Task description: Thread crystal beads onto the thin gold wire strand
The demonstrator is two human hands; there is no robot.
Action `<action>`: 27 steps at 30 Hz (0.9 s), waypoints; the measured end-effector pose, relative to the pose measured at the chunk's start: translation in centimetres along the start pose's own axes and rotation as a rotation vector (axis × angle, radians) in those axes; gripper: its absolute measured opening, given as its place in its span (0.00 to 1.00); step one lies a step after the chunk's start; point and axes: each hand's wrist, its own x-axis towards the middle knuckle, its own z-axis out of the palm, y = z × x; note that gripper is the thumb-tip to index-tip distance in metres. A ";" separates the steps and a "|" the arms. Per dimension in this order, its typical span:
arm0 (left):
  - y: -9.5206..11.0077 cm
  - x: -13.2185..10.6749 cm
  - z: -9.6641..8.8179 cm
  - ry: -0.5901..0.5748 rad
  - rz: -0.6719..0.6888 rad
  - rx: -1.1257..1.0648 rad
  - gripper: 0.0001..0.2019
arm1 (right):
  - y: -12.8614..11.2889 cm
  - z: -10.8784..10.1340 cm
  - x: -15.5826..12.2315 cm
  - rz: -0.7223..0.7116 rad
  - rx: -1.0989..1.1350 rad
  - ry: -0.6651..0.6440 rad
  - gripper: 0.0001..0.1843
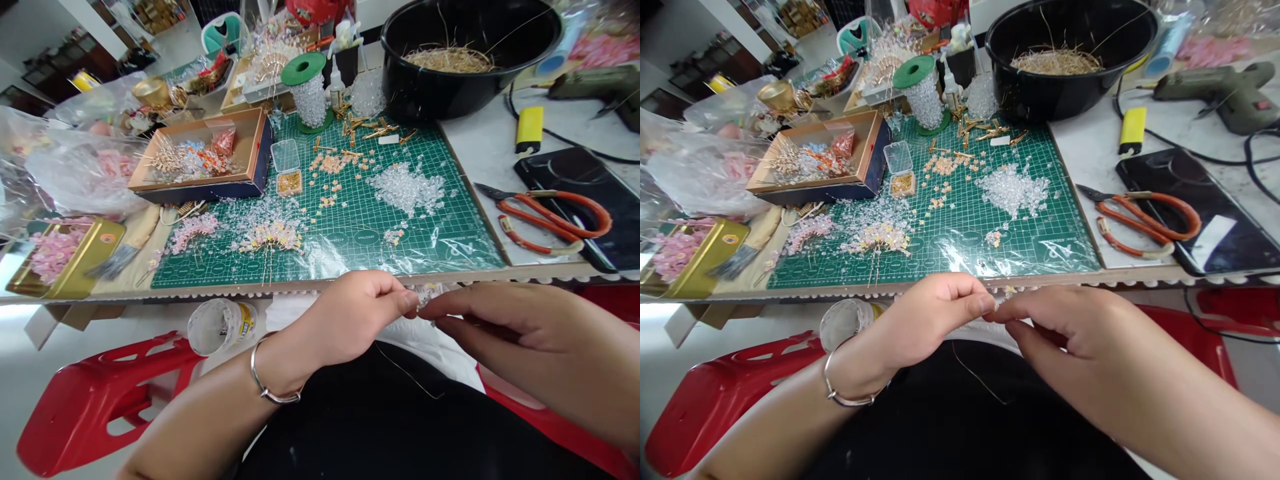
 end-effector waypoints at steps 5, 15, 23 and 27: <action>-0.2 0.1 -0.4 -0.063 -0.058 -0.149 0.16 | 0.6 -0.6 -0.5 -0.082 -0.033 0.016 0.18; -1.4 0.8 -0.5 -0.337 -0.058 -0.667 0.15 | 2.9 -0.1 -0.1 -0.011 0.485 -0.046 0.09; 0.0 -0.1 -0.8 -0.139 0.036 -0.356 0.15 | 0.5 1.4 -0.3 0.194 0.578 -0.056 0.10; 0.4 -0.5 -1.0 -0.116 0.031 -0.249 0.17 | 0.2 1.8 -0.2 0.372 1.030 -0.089 0.07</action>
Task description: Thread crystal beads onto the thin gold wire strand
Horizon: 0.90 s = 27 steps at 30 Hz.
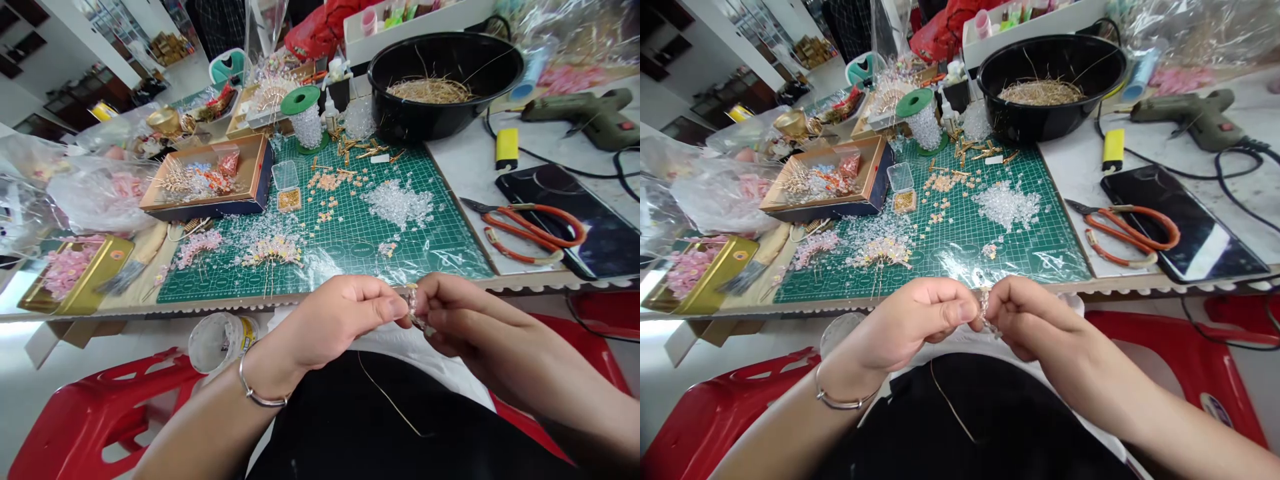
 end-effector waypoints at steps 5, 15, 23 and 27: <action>-0.6 0.1 0.2 -0.043 -0.008 -0.181 0.16 | 0.0 1.0 0.5 0.067 0.338 -0.033 0.10; -0.5 -0.5 0.2 0.112 0.085 0.215 0.14 | 0.8 0.6 0.6 0.213 0.367 -0.030 0.14; -1.0 -0.6 0.0 0.079 0.115 0.021 0.08 | 1.0 0.8 0.5 0.152 0.430 -0.071 0.14; -1.4 -0.5 -0.4 -0.066 0.033 -0.067 0.04 | 1.1 0.7 0.1 0.150 0.453 -0.069 0.15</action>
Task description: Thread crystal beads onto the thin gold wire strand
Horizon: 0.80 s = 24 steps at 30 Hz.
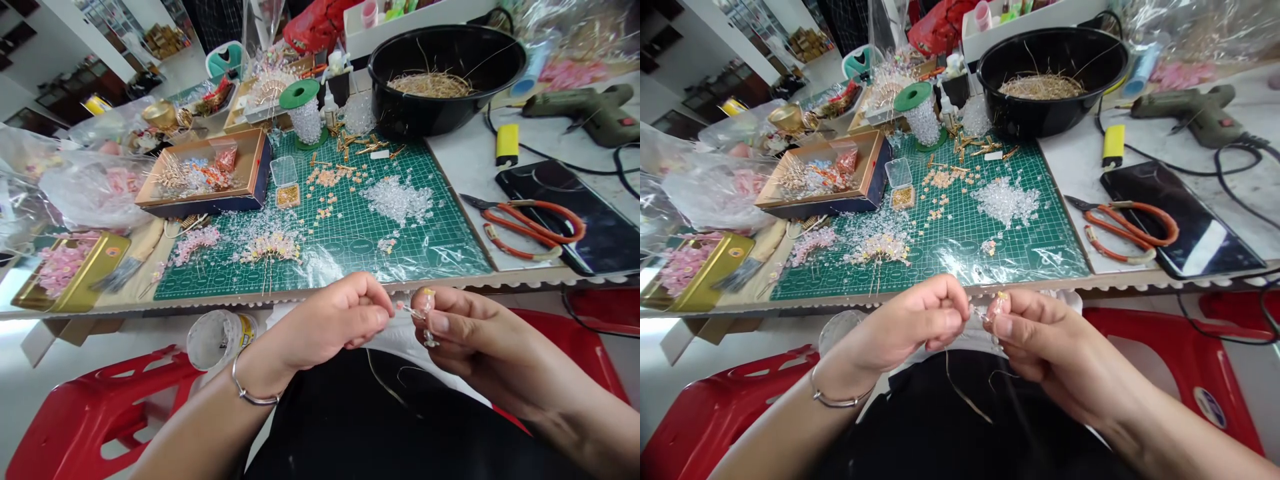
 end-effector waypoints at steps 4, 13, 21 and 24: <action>0.3 0.0 -0.2 -0.001 0.000 0.254 0.08 | -0.1 0.1 -0.2 0.046 -0.017 -0.011 0.16; 3.8 0.2 0.2 0.079 0.660 1.460 0.10 | -0.2 0.1 0.3 0.085 -0.144 0.021 0.17; 0.7 -0.5 2.5 0.298 0.975 1.435 0.07 | -0.1 -0.1 0.3 -0.068 0.008 0.113 0.11; -0.6 -0.5 1.9 0.274 0.709 0.955 0.04 | -0.2 0.2 0.3 -0.060 0.051 0.089 0.11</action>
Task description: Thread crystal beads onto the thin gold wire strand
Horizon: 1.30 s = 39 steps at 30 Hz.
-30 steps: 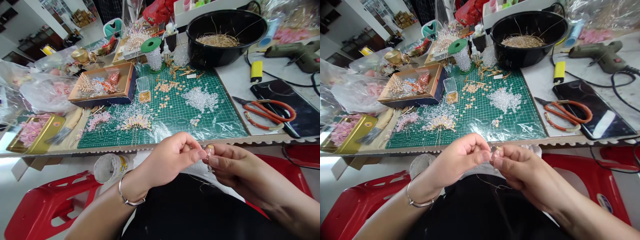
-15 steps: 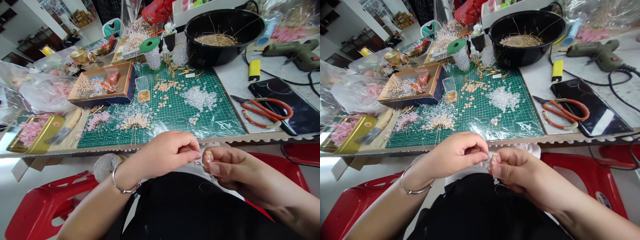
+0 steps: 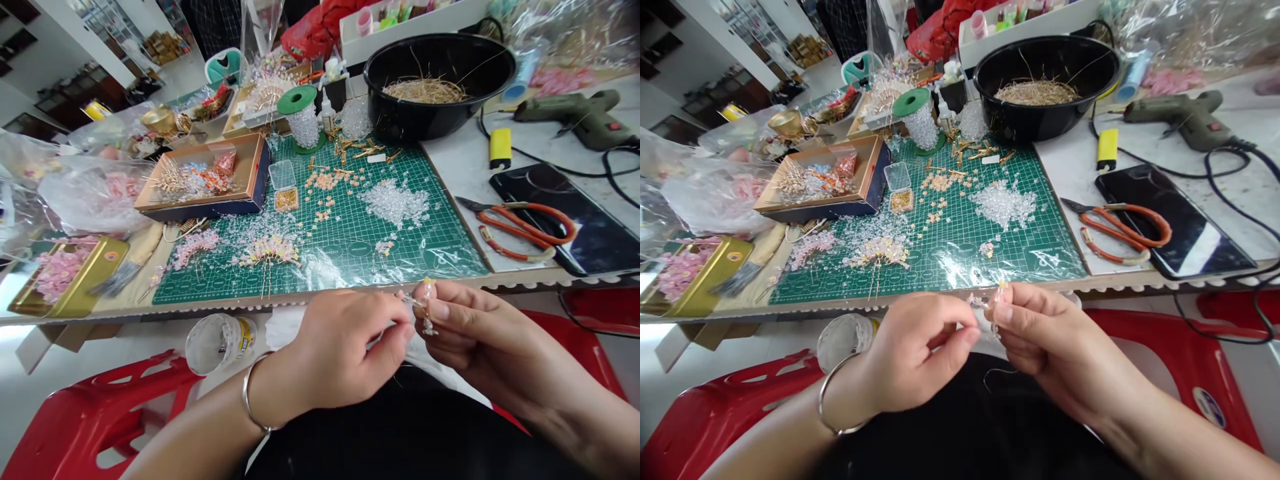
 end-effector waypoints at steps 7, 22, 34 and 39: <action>-0.7 0.0 0.3 -0.017 -0.561 -0.569 0.11 | 0.2 1.1 0.2 -0.082 -0.063 0.032 0.08; -1.2 -0.2 -0.2 0.082 -0.571 -1.140 0.06 | 2.0 2.2 1.9 0.007 -0.129 -0.007 0.17; -2.9 -2.1 -1.6 0.058 -0.660 -0.753 0.11 | 1.5 3.7 1.7 -0.056 -0.162 0.037 0.15; -3.1 -1.9 -1.7 0.083 -0.769 -1.132 0.15 | 1.8 3.7 1.4 -0.171 -0.548 0.093 0.19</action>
